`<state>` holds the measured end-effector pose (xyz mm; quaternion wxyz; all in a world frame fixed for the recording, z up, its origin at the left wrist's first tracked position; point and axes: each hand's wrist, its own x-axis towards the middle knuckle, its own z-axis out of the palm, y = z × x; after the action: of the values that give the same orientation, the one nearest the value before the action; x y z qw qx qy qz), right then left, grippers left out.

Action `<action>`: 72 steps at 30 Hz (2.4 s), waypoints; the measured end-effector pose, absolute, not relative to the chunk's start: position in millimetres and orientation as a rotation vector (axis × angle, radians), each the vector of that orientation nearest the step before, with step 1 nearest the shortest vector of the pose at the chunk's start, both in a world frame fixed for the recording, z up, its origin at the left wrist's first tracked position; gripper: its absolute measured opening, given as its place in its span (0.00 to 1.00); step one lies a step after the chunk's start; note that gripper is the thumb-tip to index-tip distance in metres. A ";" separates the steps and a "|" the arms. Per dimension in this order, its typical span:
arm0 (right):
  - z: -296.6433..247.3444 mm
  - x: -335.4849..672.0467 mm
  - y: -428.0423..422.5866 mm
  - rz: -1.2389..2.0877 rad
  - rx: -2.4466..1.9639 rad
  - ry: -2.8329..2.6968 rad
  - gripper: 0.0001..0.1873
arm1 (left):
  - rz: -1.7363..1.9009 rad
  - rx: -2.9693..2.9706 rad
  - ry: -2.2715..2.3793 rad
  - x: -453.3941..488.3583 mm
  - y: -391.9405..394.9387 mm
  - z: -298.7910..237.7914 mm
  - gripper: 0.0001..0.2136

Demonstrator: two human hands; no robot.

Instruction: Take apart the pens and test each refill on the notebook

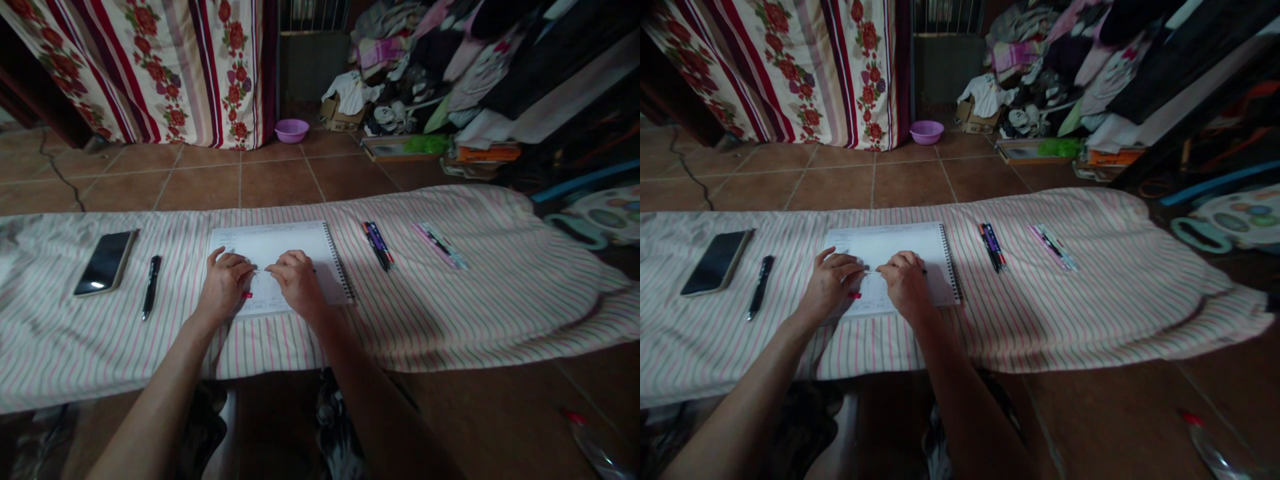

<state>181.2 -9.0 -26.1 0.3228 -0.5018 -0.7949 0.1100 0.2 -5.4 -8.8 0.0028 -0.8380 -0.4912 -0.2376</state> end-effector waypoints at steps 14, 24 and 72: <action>-32.9 178.4 -8.7 0.176 -1.292 -2.066 0.08 | -0.831 -2.686 -1.519 -1.7 -7.0 -13.5 0.08; -34.5 177.7 -10.2 0.139 -1.292 -2.078 0.07 | -0.844 -2.659 -1.483 0.6 -6.7 -18.0 0.08; -28.6 171.0 -9.0 0.185 -1.186 -2.098 0.03 | -0.878 -2.768 -1.575 -33.9 -21.7 -10.2 0.10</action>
<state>171.0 -9.0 -28.6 0.3542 -0.4590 -0.8116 0.0717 -33.9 -21.7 -10.2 -0.0810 -0.8351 -0.4753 -0.2649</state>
